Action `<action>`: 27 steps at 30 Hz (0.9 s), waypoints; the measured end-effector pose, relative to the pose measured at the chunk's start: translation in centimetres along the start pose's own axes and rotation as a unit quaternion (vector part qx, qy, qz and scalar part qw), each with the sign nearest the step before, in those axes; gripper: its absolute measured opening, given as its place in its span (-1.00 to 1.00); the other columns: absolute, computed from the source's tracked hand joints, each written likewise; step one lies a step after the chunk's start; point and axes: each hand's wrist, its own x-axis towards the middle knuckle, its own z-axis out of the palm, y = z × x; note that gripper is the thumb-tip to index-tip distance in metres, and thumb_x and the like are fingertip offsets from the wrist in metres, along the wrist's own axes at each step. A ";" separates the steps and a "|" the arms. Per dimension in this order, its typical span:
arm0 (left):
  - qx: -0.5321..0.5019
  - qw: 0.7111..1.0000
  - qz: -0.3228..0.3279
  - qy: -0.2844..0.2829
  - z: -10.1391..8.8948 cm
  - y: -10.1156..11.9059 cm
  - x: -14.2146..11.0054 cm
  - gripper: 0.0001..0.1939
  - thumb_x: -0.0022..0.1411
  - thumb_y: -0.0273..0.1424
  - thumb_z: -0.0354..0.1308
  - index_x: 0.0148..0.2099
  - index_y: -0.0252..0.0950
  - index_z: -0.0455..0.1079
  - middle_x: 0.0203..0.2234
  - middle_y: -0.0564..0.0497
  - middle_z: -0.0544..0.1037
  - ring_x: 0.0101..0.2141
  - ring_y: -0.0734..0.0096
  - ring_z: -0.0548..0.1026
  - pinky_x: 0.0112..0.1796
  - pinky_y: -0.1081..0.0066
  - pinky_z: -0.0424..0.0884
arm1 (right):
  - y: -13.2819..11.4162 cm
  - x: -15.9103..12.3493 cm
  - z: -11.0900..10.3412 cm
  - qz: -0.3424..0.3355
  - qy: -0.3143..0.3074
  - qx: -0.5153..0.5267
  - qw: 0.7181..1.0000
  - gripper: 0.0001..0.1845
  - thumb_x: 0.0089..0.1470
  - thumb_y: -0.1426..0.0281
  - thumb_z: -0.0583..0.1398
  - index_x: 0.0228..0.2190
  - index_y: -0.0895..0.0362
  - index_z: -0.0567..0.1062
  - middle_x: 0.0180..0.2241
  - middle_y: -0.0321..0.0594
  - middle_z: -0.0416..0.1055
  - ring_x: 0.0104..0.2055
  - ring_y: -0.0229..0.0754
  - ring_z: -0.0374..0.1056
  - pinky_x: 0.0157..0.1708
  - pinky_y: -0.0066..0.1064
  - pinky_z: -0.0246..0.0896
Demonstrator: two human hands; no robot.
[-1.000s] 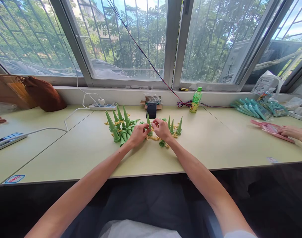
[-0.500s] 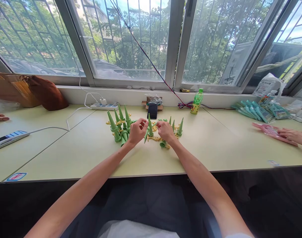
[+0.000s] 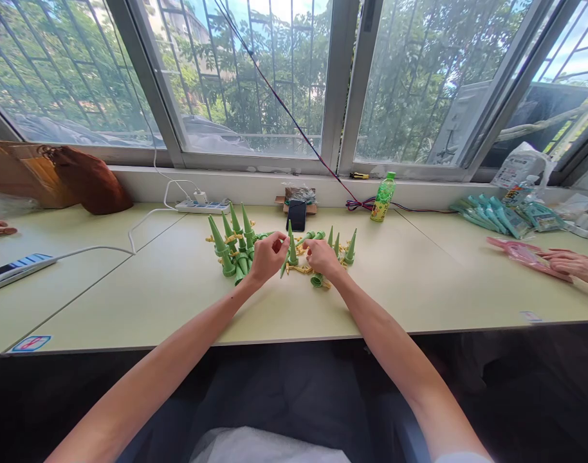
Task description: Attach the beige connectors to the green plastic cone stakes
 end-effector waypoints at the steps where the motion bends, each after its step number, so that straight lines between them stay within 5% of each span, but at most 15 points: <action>1: 0.000 1.000 0.000 -0.001 0.0 0.0 0.0 -0.78 0.28 -0.32 0.05 -0.41 -0.27 0.34 -0.73 0.18 0.22 -0.67 0.54 0.18 -0.50 0.46 0.16 | 0.0 0.0 0.0 0.002 -0.003 -0.001 1.000 -0.65 0.01 0.59 0.17 -0.14 0.12 0.52 -0.26 -0.19 0.55 -0.19 -0.16 0.40 -0.27 -0.44 0.16; 11: 0.004 1.000 0.001 0.001 0.0 0.0 0.0 -0.78 0.27 -0.33 0.06 -0.42 -0.27 0.34 -0.74 0.17 0.24 -0.67 0.54 0.19 -0.51 0.46 0.16 | 0.0 -0.2 -0.2 0.022 0.021 -0.037 0.999 -0.61 0.06 0.53 0.17 -0.04 0.10 0.46 -0.08 -0.08 0.45 -0.04 -0.08 0.36 -0.12 -0.38 0.19; 27: 0.006 1.000 -0.003 0.000 0.0 0.2 0.0 -0.77 0.29 -0.30 0.05 -0.41 -0.26 0.35 -0.75 0.18 0.21 -0.68 0.52 0.18 -0.50 0.44 0.18 | 0.6 0.4 0.7 0.010 0.004 -0.023 1.000 -0.74 0.14 0.52 0.13 -0.13 0.15 0.51 -0.21 -0.04 0.50 -0.13 -0.08 0.38 -0.18 -0.38 0.18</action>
